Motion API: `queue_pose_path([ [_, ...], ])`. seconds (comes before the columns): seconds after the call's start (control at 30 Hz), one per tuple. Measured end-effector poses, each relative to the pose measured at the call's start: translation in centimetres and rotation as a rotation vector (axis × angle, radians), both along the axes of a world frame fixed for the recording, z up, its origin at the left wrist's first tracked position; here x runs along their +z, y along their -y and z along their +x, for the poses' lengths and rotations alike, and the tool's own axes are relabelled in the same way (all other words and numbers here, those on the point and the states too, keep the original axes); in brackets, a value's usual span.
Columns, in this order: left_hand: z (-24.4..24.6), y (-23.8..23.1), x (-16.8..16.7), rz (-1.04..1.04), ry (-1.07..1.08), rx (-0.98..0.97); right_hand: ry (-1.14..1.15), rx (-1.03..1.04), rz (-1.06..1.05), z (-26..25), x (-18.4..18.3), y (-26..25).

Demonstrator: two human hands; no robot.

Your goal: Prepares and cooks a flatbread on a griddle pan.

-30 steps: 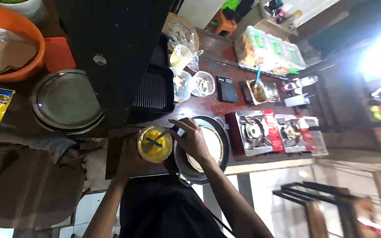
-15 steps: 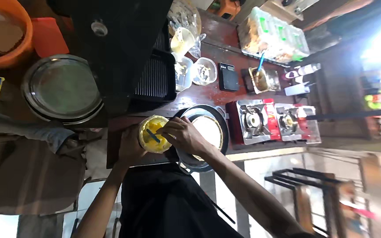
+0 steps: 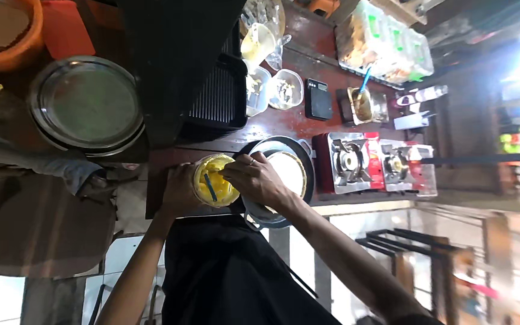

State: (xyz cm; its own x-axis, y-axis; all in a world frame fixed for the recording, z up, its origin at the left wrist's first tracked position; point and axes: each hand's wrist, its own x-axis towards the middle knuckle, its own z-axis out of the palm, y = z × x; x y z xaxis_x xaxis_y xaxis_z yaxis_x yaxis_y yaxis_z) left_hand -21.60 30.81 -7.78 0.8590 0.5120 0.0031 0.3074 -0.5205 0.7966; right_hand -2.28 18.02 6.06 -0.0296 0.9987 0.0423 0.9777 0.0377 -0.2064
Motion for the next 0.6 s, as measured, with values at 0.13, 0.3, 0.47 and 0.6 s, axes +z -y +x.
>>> queue_pose_path([
  [0.13, 0.1, 0.0, -0.3, 0.041, 0.008, 0.000, -0.071, -0.007, -0.064, -0.9, -0.1, -0.3],
  [0.3, 0.2, 0.1, -1.0, 0.094, 0.080, -0.016, -0.088, -0.002, -0.080, -0.5, -0.1, 0.0],
  [0.47, -0.1, -0.2, -1.0, 0.074, 0.036, -0.090, -0.098, 0.117, -0.160, 0.1, 0.1, 0.3],
  [0.6, -0.4, -0.6, -1.5, 0.053, 0.045, -0.155, -0.152, 0.183, -0.180, 0.3, 0.1, 0.4],
])
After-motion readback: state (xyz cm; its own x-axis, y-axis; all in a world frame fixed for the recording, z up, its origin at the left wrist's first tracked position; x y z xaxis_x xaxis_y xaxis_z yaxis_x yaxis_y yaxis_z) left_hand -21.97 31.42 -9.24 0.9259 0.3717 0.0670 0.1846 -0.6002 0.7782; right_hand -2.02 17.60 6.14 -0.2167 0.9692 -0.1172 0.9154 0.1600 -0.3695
